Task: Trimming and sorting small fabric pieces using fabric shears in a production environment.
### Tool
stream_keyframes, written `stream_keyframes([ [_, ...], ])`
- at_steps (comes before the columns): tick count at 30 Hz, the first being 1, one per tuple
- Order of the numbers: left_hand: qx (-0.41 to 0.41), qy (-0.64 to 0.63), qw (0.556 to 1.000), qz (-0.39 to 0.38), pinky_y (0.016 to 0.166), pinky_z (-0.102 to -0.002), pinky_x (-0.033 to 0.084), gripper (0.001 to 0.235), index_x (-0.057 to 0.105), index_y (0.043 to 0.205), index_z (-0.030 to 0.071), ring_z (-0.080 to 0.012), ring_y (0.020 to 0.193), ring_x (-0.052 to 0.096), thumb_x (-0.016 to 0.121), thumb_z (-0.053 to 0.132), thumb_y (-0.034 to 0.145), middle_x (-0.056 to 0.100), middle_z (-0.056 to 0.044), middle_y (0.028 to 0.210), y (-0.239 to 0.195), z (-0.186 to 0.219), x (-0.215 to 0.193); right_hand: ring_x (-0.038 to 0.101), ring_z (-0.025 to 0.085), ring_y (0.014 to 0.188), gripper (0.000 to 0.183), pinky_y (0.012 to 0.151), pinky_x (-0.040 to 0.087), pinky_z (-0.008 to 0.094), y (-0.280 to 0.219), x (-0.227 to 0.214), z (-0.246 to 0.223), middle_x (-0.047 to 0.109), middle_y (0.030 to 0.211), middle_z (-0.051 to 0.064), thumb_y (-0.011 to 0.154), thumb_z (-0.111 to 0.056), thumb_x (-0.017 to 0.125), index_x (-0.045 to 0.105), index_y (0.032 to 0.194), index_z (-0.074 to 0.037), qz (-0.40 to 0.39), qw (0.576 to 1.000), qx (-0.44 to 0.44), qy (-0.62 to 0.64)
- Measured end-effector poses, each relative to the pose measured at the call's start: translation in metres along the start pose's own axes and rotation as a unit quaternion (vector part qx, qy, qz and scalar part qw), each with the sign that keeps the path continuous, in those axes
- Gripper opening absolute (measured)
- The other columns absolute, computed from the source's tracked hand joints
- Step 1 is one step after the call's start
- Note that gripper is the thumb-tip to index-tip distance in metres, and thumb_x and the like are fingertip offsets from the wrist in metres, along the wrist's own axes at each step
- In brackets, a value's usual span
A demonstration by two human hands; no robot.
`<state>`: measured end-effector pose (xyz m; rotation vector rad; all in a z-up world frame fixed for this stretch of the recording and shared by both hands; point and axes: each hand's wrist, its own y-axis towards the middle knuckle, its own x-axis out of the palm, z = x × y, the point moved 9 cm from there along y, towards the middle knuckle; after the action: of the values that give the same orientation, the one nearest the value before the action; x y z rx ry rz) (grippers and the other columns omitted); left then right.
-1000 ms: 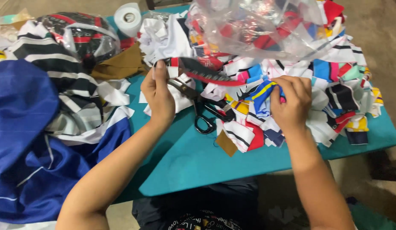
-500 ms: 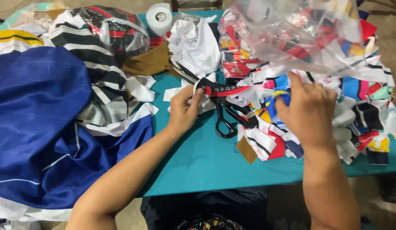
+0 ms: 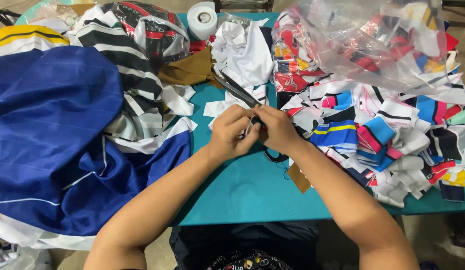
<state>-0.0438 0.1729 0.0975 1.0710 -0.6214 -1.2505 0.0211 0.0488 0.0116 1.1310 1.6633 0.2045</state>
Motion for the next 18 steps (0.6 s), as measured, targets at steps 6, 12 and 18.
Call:
stream_keyframes([
  [6,-0.083,0.026,0.993,0.077,0.060,-0.037,0.044,0.033,0.050,0.068,0.005,-0.0334,0.067,0.057,0.065,0.000,0.096,0.063,-0.014,0.080,0.012,-0.019,-0.030,0.070,0.034,0.080,0.022,0.073,0.058,0.040,0.022,-0.037,-0.049,0.067,0.086,0.012,0.088,-0.001,0.069,0.072,0.111,-0.001,0.041,0.999,0.010,-0.010],
  [12,-0.149,0.062,0.979,0.128,0.071,-0.033,0.044,0.032,0.047,0.074,0.005,-0.0273,0.075,0.057,0.063,0.003,0.101,0.058,-0.010,0.082,0.008,-0.040,-0.048,0.068,0.028,0.085,0.016,0.078,0.056,0.035,0.037,-0.060,-0.067,0.071,0.096,0.010,0.094,0.008,0.063,0.075,0.104,0.001,0.101,0.994,-0.029,-0.030],
  [18,-0.075,0.050,0.995,0.039,0.097,-0.047,0.046,0.022,0.058,0.113,0.002,-0.0391,0.111,0.059,0.069,0.008,0.096,0.061,-0.018,0.117,0.024,-0.010,-0.029,0.067,0.032,0.077,0.025,0.072,0.055,0.035,0.036,-0.076,-0.066,0.067,0.086,0.011,0.092,0.012,0.059,0.076,0.105,0.001,0.130,0.991,-0.007,-0.009],
])
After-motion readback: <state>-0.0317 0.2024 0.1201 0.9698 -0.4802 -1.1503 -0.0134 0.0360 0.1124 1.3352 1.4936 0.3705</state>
